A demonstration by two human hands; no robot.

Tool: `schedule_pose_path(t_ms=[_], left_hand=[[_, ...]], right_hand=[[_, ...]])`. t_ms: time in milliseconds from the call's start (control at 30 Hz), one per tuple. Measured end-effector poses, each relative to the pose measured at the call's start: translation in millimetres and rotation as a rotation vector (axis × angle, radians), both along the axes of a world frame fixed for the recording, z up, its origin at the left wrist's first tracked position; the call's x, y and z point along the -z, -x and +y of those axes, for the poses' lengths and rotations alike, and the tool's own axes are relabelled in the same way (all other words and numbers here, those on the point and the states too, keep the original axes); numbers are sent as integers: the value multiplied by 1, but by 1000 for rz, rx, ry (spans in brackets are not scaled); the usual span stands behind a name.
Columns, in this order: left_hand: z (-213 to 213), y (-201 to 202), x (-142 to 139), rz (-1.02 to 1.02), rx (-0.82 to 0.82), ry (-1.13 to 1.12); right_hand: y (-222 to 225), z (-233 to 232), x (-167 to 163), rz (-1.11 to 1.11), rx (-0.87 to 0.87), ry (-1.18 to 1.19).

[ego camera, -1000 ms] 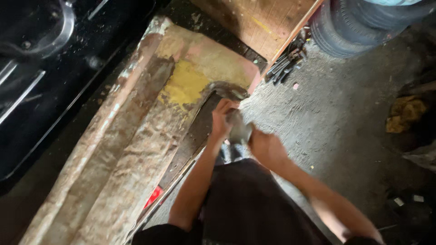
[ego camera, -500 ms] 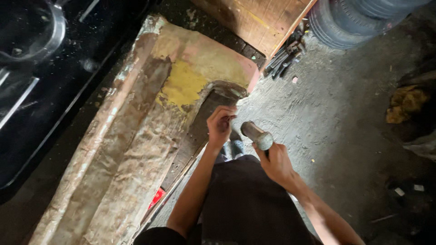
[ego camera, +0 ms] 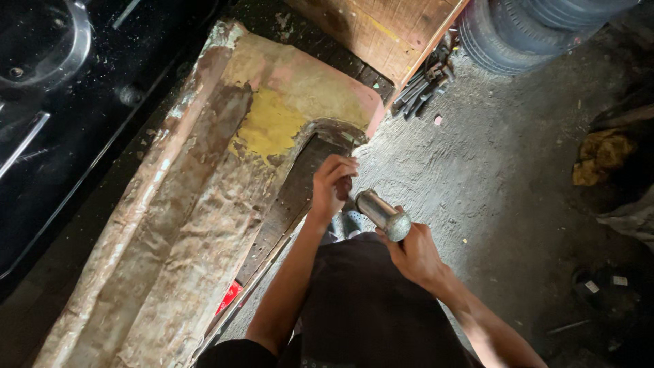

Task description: The person uses a hammer and chisel to chip away material from a car part, then scrapes the surface with a chisel, and finally smooths the area with a sanding block.

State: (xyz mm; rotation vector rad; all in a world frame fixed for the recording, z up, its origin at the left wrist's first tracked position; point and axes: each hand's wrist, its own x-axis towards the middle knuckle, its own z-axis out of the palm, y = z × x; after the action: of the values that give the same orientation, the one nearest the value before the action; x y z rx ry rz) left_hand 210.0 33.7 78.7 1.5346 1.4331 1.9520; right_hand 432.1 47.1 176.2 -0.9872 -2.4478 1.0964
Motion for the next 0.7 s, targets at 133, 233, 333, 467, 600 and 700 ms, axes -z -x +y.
schedule_pose_path(t_ms=[133,233,333,467,600,700], left_hand=[[7,6,-1,-19,-27,-5],[8,9,-1,32,-69,-3],[7,9,-4,-33,-30,-8],[4,8,-8,-92,3,18],[5,9,-5,-76,10,1],[7,11,2,-11,-14,11]], right_hand=[[5,1,-7,-7,-24,26],[9,-1,-13,11,-48,36],[10,-3,-18,88,-80,-28],[8,-5,-22,77,-85,-46],[8,-3,-21,30,-67,4],[12,-1,-21,-20,-66,72]])
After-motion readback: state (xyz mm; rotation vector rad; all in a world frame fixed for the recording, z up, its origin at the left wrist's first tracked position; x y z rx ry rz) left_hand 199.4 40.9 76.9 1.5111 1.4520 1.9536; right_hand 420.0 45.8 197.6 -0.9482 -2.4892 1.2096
